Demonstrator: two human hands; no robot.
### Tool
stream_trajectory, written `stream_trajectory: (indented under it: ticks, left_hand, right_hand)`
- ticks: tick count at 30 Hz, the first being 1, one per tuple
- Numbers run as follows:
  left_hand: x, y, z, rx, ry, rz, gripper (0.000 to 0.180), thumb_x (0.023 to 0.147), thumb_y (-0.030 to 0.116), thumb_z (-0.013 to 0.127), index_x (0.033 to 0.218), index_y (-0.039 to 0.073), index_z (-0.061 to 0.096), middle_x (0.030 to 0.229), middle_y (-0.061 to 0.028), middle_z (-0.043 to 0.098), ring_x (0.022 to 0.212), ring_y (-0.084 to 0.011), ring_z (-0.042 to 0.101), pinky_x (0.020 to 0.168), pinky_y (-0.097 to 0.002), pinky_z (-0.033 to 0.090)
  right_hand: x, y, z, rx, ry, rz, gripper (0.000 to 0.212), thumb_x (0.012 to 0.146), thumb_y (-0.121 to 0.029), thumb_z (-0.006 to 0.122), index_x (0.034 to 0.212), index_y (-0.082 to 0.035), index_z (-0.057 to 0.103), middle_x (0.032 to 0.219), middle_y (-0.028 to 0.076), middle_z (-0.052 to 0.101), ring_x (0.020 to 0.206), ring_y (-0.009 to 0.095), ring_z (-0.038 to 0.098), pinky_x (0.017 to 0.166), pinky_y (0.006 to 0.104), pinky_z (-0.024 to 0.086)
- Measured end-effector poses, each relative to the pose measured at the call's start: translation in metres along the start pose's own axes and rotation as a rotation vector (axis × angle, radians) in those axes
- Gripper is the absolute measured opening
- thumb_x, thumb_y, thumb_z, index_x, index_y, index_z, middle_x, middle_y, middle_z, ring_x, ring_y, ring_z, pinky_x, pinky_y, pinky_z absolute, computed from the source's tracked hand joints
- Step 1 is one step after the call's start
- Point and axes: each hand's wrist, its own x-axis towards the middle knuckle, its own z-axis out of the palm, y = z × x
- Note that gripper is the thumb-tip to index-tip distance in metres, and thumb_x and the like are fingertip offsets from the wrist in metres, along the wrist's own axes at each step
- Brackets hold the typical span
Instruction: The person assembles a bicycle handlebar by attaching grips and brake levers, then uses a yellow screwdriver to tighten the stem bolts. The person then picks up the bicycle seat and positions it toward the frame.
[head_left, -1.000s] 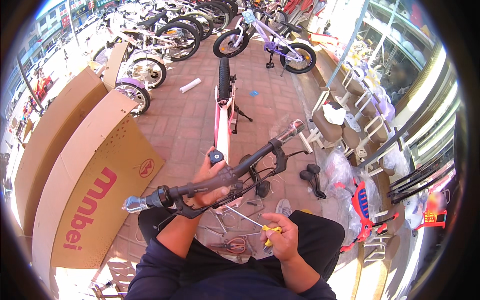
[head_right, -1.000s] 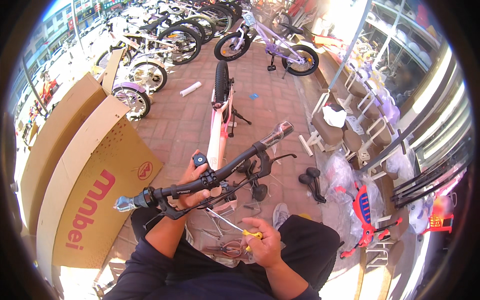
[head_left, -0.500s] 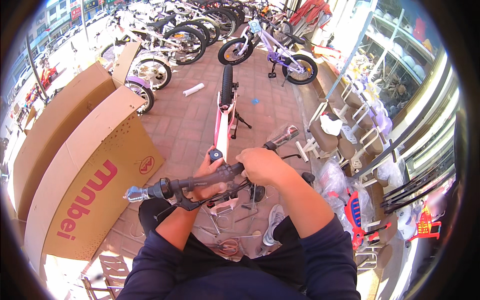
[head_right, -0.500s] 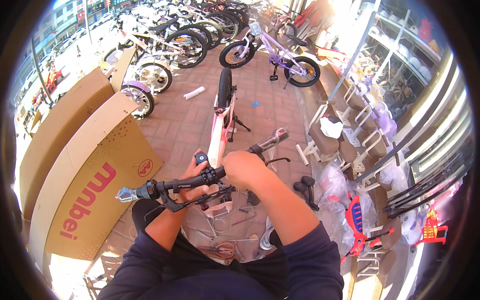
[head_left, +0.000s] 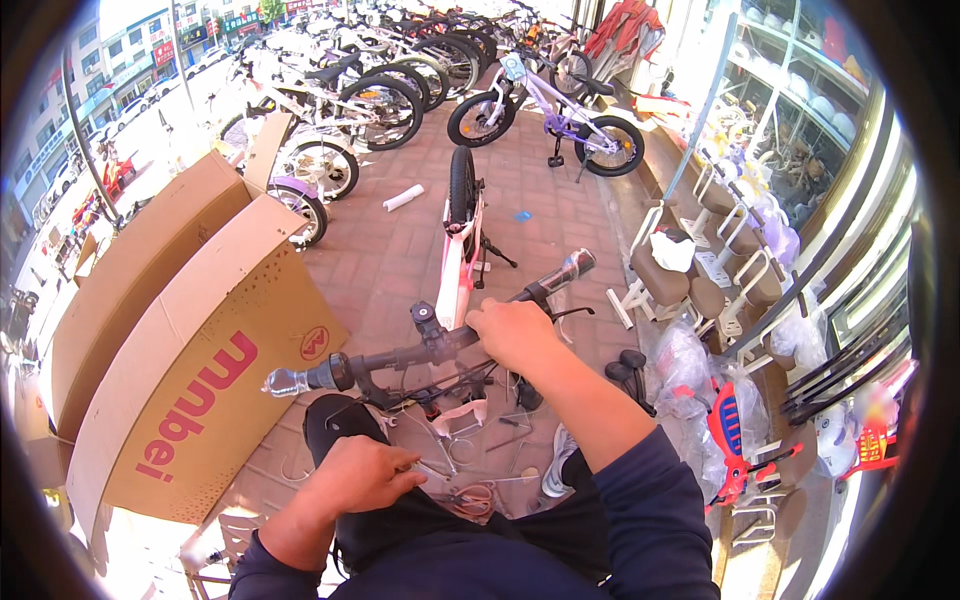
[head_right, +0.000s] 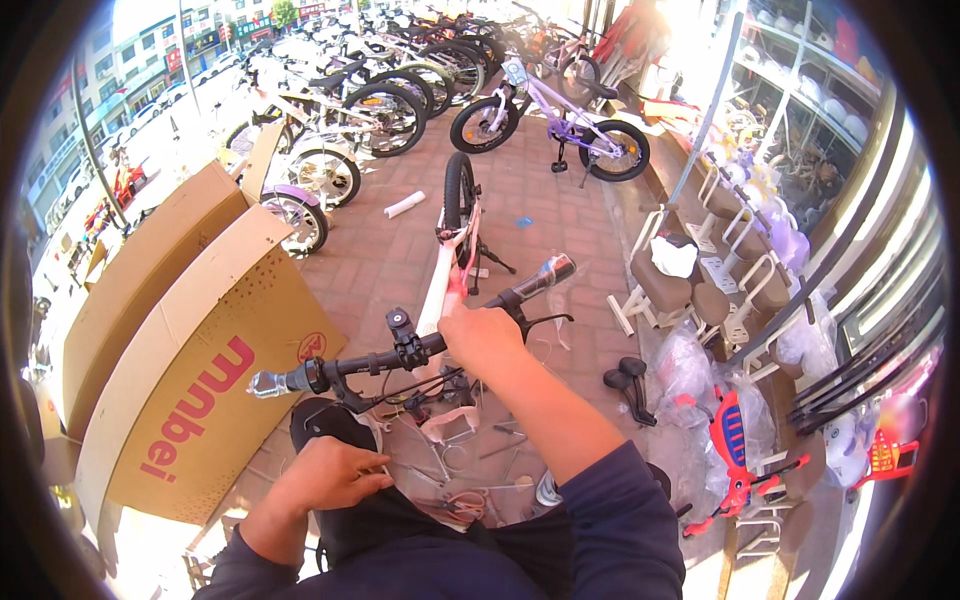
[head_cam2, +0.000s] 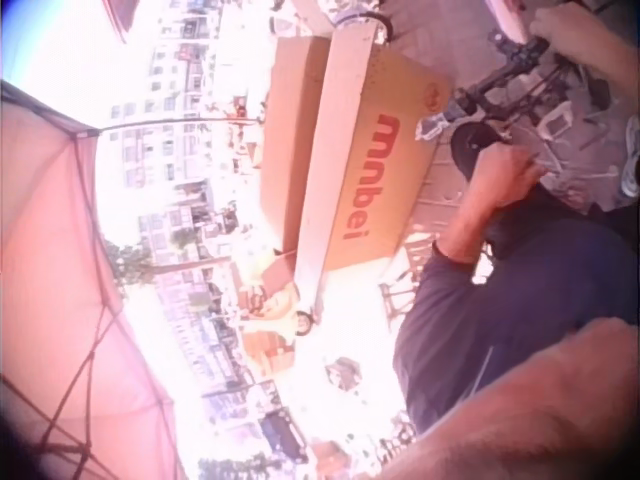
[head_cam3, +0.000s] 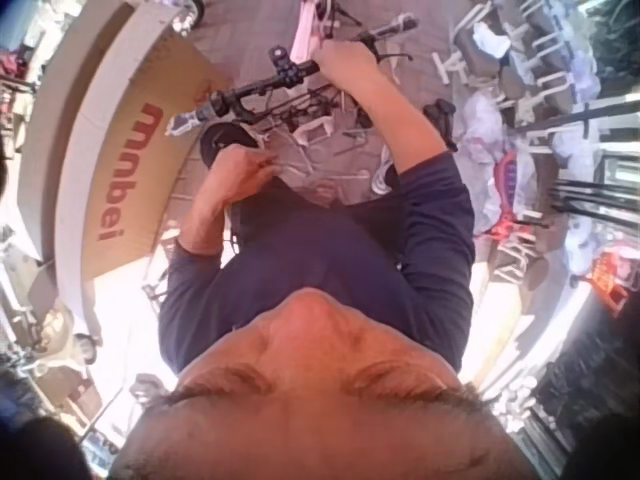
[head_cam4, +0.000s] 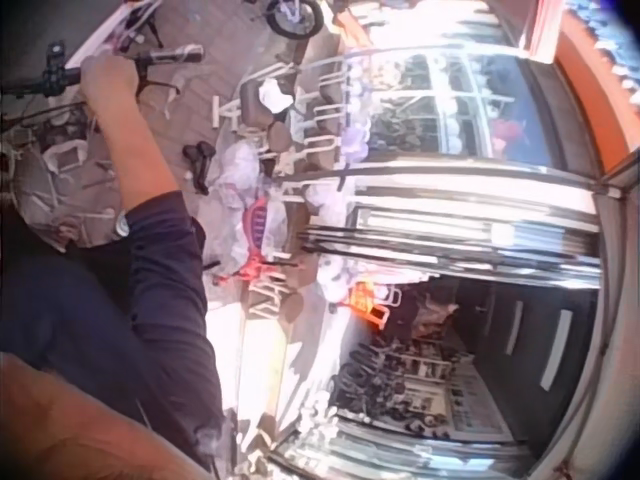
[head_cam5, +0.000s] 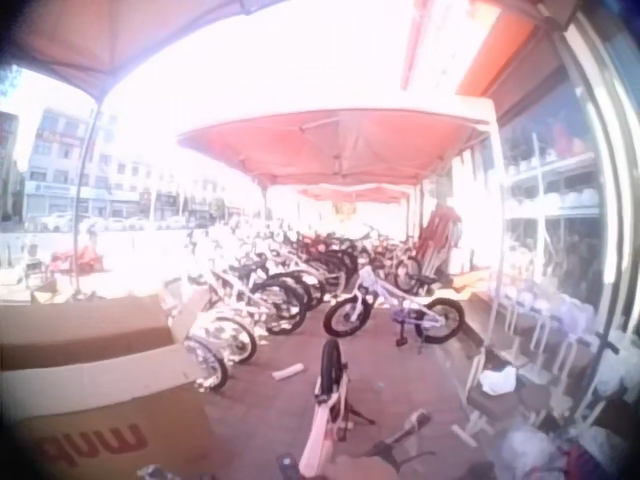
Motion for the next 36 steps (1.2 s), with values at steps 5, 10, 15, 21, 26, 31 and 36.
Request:
stream_trajectory:
  ticks: [5, 10, 15, 21, 26, 31, 36]
  left_hand:
    - [0.105, 0.013, -0.090, 0.326, 0.146, -0.159, 0.088, 0.087, 0.038, 0.084, 0.152, -0.004, 0.044, 0.121, -0.0252, 0.073, 0.111, -0.0383, 0.072, 0.098, -0.0426, 0.056]
    - [0.156, -0.029, -0.072, 0.228, -0.124, 0.017, 0.110, 0.079, 0.039, 0.089, 0.155, -0.013, 0.029, 0.124, -0.0280, 0.072, 0.116, -0.0402, 0.070, 0.101, -0.0422, 0.055]
    - [0.174, -0.014, -0.065, 0.335, -0.176, 0.031, 0.113, 0.078, 0.034, 0.089, 0.155, -0.015, 0.023, 0.118, -0.0282, 0.073, 0.110, -0.0419, 0.071, 0.095, -0.0431, 0.056]
    - [0.164, -0.024, -0.055, 0.278, -0.111, 0.020, 0.114, 0.080, 0.031, 0.087, 0.157, -0.015, 0.018, 0.112, -0.0271, 0.073, 0.106, -0.0433, 0.070, 0.091, -0.0449, 0.055]
    - [0.158, -0.033, -0.051, 0.157, -0.059, 0.078, 0.112, 0.083, 0.028, 0.082, 0.161, -0.014, 0.013, 0.112, -0.0270, 0.073, 0.105, -0.0450, 0.070, 0.093, -0.0453, 0.055]
    - [0.160, -0.032, -0.045, 0.156, -0.040, 0.133, 0.107, 0.086, 0.026, 0.081, 0.164, -0.006, 0.014, 0.113, -0.0297, 0.072, 0.106, -0.0478, 0.069, 0.093, -0.0470, 0.053]
    - [0.146, -0.024, -0.043, 0.164, -0.010, 0.035, 0.100, 0.088, 0.023, 0.079, 0.165, -0.002, 0.021, 0.110, -0.0308, 0.071, 0.104, -0.0498, 0.068, 0.091, -0.0497, 0.053]
  right_hand:
    - [-0.003, -0.002, 0.000, -0.069, 0.003, -0.006, 0.024, 0.091, -0.018, 0.069, 0.114, -0.014, 0.073, 0.101, 0.011, 0.068, 0.089, 0.031, 0.076, 0.073, 0.0462, 0.060]
    - [-0.001, -0.004, 0.005, -0.050, 0.036, -0.034, 0.023, 0.090, -0.020, 0.071, 0.112, -0.014, 0.073, 0.099, 0.010, 0.068, 0.089, 0.030, 0.076, 0.073, 0.0455, 0.061]
    - [-0.011, -0.007, 0.013, 0.029, 0.134, -0.028, 0.018, 0.090, -0.015, 0.065, 0.104, -0.012, 0.075, 0.098, 0.015, 0.071, 0.085, 0.033, 0.077, 0.069, 0.0456, 0.061]
    - [-0.013, -0.007, 0.014, 0.030, 0.142, -0.023, 0.019, 0.092, -0.015, 0.062, 0.108, -0.011, 0.073, 0.102, 0.015, 0.071, 0.085, 0.034, 0.077, 0.070, 0.0463, 0.061]
    - [-0.011, -0.006, 0.011, 0.064, 0.134, -0.022, 0.021, 0.091, -0.018, 0.069, 0.110, -0.010, 0.073, 0.103, 0.016, 0.070, 0.088, 0.035, 0.076, 0.073, 0.0468, 0.061]
    - [-0.046, -0.001, -0.020, 0.298, 0.213, 0.019, 0.040, 0.083, -0.023, 0.082, 0.119, -0.009, 0.073, 0.110, 0.016, 0.072, 0.100, 0.033, 0.074, 0.085, 0.0458, 0.060]
    - [-0.107, 0.002, -0.032, 0.799, 0.334, 0.206, 0.037, 0.083, -0.020, 0.084, 0.113, -0.002, 0.075, 0.108, 0.015, 0.073, 0.094, 0.027, 0.072, 0.083, 0.0391, 0.056]
